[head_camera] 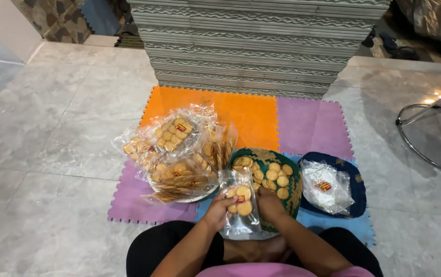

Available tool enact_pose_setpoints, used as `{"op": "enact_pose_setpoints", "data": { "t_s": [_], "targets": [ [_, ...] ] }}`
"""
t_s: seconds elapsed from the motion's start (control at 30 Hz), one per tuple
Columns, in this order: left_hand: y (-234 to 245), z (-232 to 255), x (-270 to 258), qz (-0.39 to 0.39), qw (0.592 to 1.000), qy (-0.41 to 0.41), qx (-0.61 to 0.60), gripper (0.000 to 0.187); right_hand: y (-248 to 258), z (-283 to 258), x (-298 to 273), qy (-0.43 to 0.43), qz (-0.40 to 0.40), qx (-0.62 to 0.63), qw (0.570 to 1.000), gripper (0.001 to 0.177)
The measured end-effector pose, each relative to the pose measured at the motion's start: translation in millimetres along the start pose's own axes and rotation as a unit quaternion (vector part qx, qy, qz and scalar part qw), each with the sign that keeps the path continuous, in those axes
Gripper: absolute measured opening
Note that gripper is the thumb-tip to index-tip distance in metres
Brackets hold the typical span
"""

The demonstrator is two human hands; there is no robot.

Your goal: A person is manually packing small round cookies from a basket into clear plastic bags while sitting on the floor.

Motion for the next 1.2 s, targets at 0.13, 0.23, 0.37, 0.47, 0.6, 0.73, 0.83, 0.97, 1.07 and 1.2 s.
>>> {"op": "enact_pose_setpoints", "data": {
  "t_s": [0.13,0.23,0.37,0.47,0.6,0.73,0.83,0.97,1.07,1.2],
  "targets": [
    [-16,-3,-14,0.008,0.999,-0.021,-0.030,0.042,1,14,-11,-0.031,-0.036,-0.083,0.995,0.037],
    [-20,-6,-20,0.012,0.999,-0.012,-0.030,0.040,15,12,-9,0.039,0.030,0.042,0.998,0.023],
    [13,-10,-17,0.036,0.994,0.016,0.101,0.045,-8,46,-18,-0.157,-0.068,0.296,0.940,0.035],
    [36,-12,-6,0.040,0.991,-0.010,0.124,0.038,-11,55,-15,-0.158,-0.060,0.271,0.947,0.035],
    [43,-12,4,0.011,0.997,-0.038,0.070,0.048,0,44,-15,-0.178,-0.048,0.255,0.949,0.036],
    [45,-14,5,0.002,0.996,-0.041,0.083,0.056,-8,50,-16,-0.188,-0.039,0.340,0.921,0.037],
    [36,-10,1,0.005,0.997,-0.026,0.076,0.052,-5,43,-13,-0.178,-0.039,0.364,0.913,0.037],
    [35,-14,4,-0.003,0.996,-0.018,0.087,0.058,-4,46,-5,-0.168,-0.037,0.348,0.922,0.039],
    [37,-15,11,-0.016,0.995,-0.014,0.095,0.059,-5,50,2,-0.156,-0.029,0.344,0.926,0.039],
    [33,-12,5,-0.011,0.996,-0.016,0.090,0.058,5,50,4,-0.141,0.008,0.394,0.908,0.042]
  ]
}}
Point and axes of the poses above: each hand's wrist, its own x-axis towards the middle knuckle, its own y-axis out of the back of the hand, z = x × y, the point moved 10 cm from there along x, towards the middle knuckle, and after that the axes turned 4 degrees about -y, right-handed, at the moved point
